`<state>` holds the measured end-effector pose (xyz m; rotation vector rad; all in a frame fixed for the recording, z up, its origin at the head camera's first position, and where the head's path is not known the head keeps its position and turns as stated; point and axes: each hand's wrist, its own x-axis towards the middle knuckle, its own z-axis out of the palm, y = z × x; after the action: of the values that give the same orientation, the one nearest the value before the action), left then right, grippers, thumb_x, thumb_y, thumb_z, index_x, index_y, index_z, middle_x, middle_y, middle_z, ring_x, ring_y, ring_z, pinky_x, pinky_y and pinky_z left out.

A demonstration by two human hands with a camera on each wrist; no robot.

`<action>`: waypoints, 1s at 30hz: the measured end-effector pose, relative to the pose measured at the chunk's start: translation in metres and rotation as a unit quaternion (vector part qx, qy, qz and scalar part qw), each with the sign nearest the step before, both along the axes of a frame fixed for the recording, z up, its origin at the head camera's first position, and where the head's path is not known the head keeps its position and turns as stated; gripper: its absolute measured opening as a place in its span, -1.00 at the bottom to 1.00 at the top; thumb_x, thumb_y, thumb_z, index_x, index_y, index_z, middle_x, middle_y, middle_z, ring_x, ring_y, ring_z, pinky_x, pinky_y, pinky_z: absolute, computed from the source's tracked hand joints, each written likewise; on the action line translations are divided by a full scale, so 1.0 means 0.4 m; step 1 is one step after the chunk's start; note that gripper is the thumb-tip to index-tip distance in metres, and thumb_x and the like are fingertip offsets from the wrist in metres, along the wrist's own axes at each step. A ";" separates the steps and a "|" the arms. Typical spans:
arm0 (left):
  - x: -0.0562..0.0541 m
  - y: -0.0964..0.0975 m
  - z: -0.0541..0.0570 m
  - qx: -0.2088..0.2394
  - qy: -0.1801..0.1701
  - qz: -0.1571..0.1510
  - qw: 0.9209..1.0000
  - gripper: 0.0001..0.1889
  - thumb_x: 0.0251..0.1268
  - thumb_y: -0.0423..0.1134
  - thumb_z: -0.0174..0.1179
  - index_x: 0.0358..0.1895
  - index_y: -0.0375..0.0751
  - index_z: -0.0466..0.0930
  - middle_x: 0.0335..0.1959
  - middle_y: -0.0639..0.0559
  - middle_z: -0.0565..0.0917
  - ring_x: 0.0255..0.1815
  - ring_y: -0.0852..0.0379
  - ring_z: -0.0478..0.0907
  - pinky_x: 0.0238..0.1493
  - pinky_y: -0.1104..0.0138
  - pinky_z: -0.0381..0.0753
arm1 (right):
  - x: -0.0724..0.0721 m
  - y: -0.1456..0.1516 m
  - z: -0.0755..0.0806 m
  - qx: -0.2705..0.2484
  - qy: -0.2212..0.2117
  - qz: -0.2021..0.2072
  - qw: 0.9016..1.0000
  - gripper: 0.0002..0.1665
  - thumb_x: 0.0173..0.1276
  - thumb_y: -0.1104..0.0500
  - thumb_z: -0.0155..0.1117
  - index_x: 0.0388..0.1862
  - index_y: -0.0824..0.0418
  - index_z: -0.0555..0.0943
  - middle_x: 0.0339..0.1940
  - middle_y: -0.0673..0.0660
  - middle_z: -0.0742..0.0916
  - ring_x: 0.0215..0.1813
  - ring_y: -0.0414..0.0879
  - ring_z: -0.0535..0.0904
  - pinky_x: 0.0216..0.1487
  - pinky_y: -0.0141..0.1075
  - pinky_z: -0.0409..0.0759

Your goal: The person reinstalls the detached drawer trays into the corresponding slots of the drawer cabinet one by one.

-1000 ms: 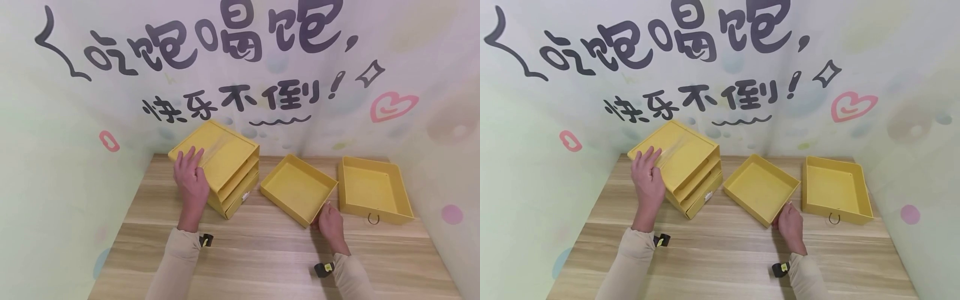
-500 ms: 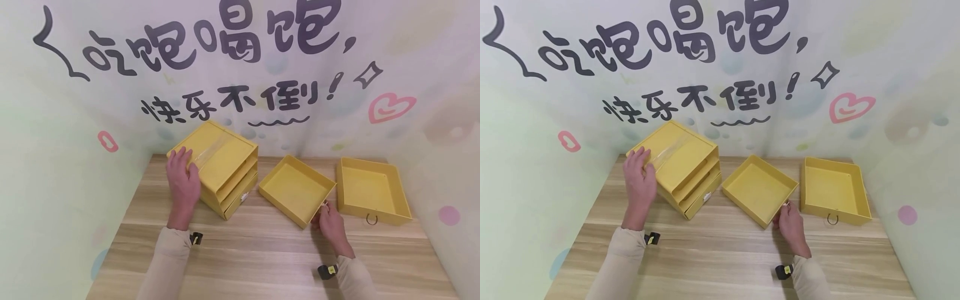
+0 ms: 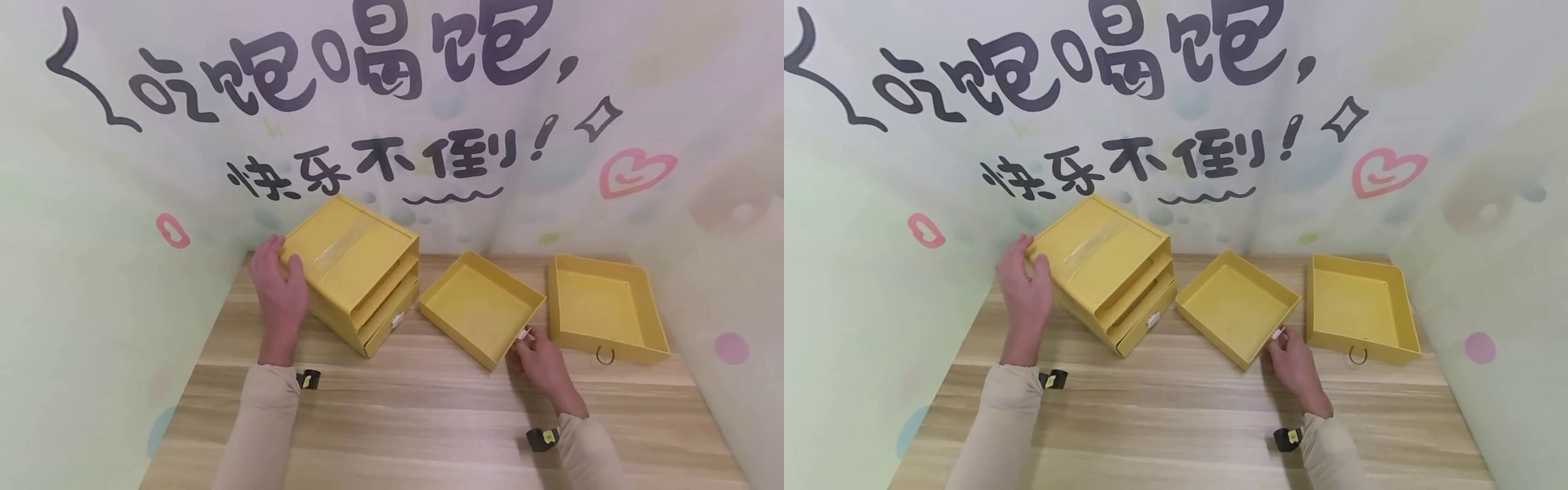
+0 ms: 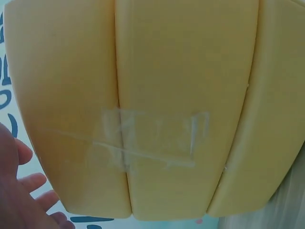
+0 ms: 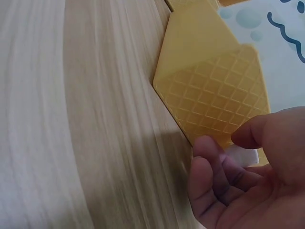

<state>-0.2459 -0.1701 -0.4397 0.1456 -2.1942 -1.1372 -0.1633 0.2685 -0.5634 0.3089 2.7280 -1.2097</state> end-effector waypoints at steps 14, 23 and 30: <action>-0.032 -0.024 -0.005 0.070 -0.125 -0.006 0.990 -0.27 0.46 0.13 0.05 0.58 -0.10 0.12 0.56 -0.15 0.19 0.58 -0.06 0.08 0.62 0.02 0.07 | -0.004 -0.006 -0.019 -0.014 0.007 -0.009 1.000 -0.43 0.55 0.19 -0.06 0.39 0.51 0.28 -0.38 0.27 0.77 -0.47 -0.19 0.61 -0.40 -0.35 0.51; -0.039 -0.028 -0.008 0.084 -0.149 -0.003 0.985 -0.25 0.50 0.13 -0.02 0.59 -0.16 0.06 0.53 -0.19 0.24 0.55 -0.11 0.16 0.62 0.03 0.10 | -0.005 -0.017 -0.021 -0.028 0.004 -0.026 0.999 -0.46 0.57 0.18 -0.08 0.39 0.48 0.27 -0.35 0.27 0.78 -0.45 -0.16 0.66 -0.38 -0.35 0.54; -0.045 -0.026 -0.015 0.094 -0.145 -0.001 0.985 -0.31 0.48 0.04 -0.02 0.56 -0.19 0.13 0.51 -0.22 0.27 0.54 -0.13 0.18 0.60 0.02 0.11 | -0.008 -0.020 -0.023 -0.048 0.002 -0.054 0.997 -0.43 0.57 0.14 -0.09 0.41 0.48 0.27 -0.30 0.33 0.78 -0.44 -0.14 0.67 -0.39 -0.35 0.59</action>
<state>-0.2641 -0.1803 -0.4456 0.4133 -2.3319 -1.3986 -0.1665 0.2605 -0.5725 0.4480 2.6763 -1.3648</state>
